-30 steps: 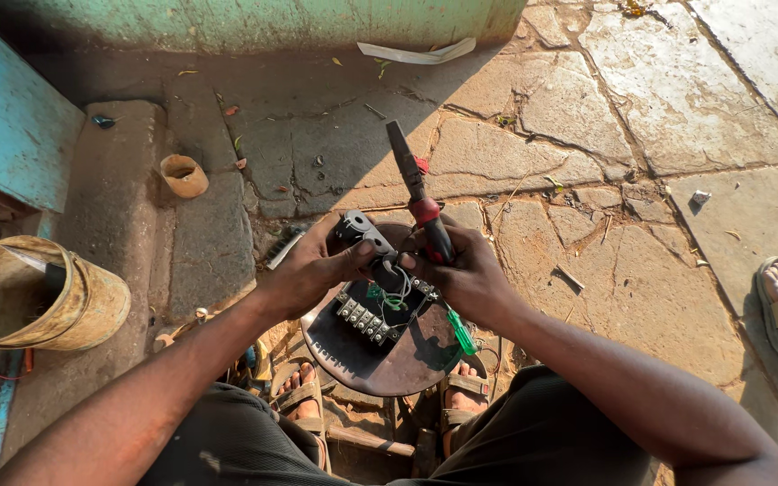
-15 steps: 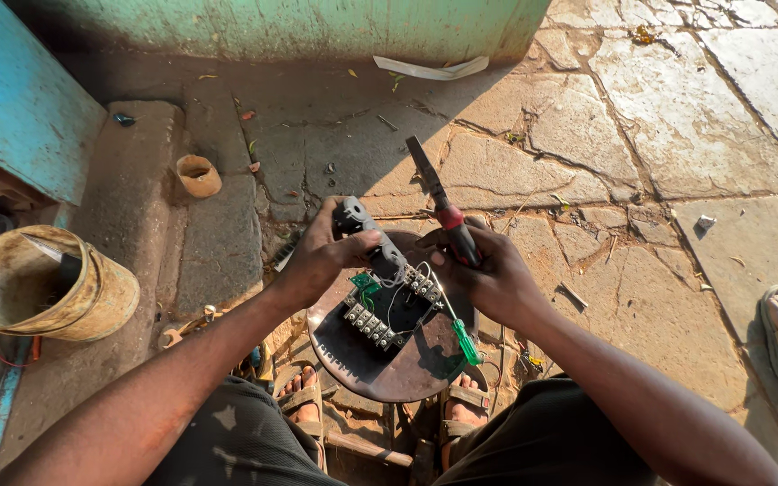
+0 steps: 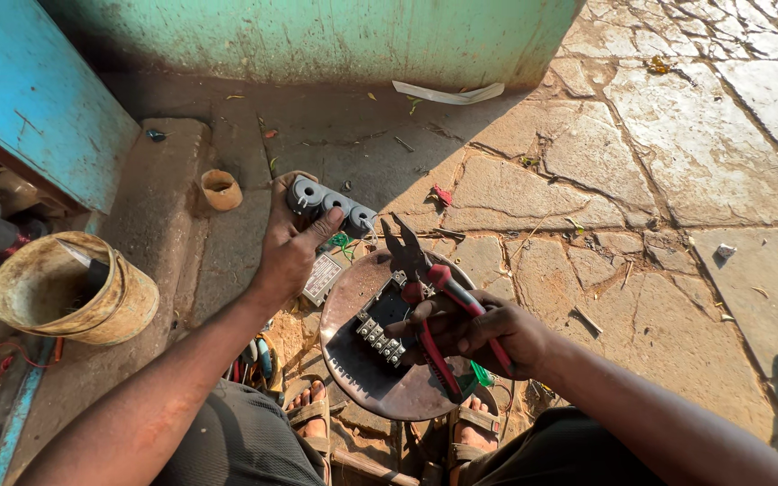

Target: The person disassembles a small electrical component, likely a fan capacitor, using a screwdriver and pliers. They remove the casing, strip wires, and manipulate internal coils and terminals while seated on a stool in a workshop.

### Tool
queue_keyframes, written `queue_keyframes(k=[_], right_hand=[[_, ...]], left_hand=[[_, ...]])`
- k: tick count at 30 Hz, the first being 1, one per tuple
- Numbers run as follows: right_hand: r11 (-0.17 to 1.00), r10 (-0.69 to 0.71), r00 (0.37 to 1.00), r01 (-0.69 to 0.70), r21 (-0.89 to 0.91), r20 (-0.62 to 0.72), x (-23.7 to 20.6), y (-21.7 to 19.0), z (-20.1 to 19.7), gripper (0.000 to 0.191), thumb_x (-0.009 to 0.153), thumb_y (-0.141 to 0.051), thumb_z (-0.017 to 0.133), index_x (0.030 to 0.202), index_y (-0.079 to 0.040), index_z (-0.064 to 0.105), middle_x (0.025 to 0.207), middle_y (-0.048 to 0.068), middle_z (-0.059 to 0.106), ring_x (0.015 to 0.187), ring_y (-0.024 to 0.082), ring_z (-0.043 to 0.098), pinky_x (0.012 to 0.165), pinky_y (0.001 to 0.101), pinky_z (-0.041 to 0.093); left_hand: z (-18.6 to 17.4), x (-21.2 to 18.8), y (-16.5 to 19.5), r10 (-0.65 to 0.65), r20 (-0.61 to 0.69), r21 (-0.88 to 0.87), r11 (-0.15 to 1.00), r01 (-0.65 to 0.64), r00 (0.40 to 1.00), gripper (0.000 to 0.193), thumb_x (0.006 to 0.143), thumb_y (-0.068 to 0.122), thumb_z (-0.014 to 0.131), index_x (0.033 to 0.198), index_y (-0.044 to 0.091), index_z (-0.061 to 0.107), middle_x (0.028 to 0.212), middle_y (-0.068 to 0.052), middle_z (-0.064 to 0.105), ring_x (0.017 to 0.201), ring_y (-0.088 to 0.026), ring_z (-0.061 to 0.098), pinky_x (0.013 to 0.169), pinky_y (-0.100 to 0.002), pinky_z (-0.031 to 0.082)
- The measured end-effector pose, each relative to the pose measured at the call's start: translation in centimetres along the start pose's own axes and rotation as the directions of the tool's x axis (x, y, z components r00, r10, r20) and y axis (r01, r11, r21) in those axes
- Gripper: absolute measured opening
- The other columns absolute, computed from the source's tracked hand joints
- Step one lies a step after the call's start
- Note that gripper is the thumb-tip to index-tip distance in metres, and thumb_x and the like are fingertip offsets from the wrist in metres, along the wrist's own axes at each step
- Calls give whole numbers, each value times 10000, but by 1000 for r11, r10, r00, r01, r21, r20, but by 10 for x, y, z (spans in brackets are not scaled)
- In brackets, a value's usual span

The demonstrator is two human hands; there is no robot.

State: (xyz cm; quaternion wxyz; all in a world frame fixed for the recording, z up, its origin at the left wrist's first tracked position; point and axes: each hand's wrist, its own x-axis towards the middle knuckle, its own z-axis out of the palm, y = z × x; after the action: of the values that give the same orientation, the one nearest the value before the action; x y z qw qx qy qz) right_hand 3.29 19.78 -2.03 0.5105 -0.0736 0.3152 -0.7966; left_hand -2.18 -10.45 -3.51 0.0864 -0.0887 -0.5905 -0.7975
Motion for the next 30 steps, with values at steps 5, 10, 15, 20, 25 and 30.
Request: queue_keyframes(k=[5, 10, 15, 20, 25, 30], right_hand=[[991, -135, 990, 134, -16, -37, 0, 0, 0, 898, 562, 109, 521, 1454, 22, 467, 1310, 162, 614, 1364, 463, 562, 1119, 521, 486], [993, -79, 978, 62, -96, -191, 0, 1, -10, 774, 602, 90, 517, 1375, 78, 495, 1319, 187, 658, 1204, 435, 624, 1013, 565, 508], [992, -79, 994, 70, -107, -80, -2, 1, -15, 660, 619, 95, 522, 1278, 94, 553, 1251, 200, 664, 1088, 474, 707, 980, 667, 555], [989, -70, 992, 55, -139, -101, -3, 0, -10, 652, 619, 100, 508, 1266, 111, 588, 1203, 310, 665, 1031, 487, 708, 970, 672, 544], [993, -57, 991, 45, -105, -118, 0, -1, -2, 634, 619, 109, 503, 1249, 101, 576, 1182, 280, 657, 1034, 464, 712, 949, 676, 560], [996, -48, 994, 40, -80, -103, 0, -2, -1, 573, 644, 101, 508, 1213, 77, 569, 1164, 314, 659, 1027, 455, 706, 942, 641, 569]], left_hand=[[3, 0, 2, 9, 14, 22, 1000, -9, 1000, 493, 942, 56, 739, 1311, 131, 421, 1098, -1, 533, 1031, -104, 573, 939, -282, 534], [3, 0, 3, 19, 56, 17, 1000, -20, 998, 524, 948, 51, 731, 1352, 137, 408, 1157, -10, 498, 1086, -105, 571, 987, -284, 529], [2, 0, 6, 41, 116, 52, 998, -47, 992, 540, 958, 25, 706, 1364, 144, 370, 1186, -28, 487, 1115, -132, 592, 1001, -311, 568], [6, -1, 7, 71, 104, 73, 994, -79, 992, 551, 959, -1, 689, 1362, 150, 345, 1219, -61, 516, 1153, -152, 604, 1010, -320, 583], [8, -2, 7, 117, 121, 73, 989, -127, 986, 562, 962, -19, 697, 1368, 154, 351, 1250, -106, 601, 1216, -167, 611, 1072, -320, 554], [12, -2, 8, 131, 135, 38, 990, -137, 982, 555, 966, -22, 686, 1367, 159, 347, 1267, -105, 609, 1217, -177, 614, 1066, -334, 554]])
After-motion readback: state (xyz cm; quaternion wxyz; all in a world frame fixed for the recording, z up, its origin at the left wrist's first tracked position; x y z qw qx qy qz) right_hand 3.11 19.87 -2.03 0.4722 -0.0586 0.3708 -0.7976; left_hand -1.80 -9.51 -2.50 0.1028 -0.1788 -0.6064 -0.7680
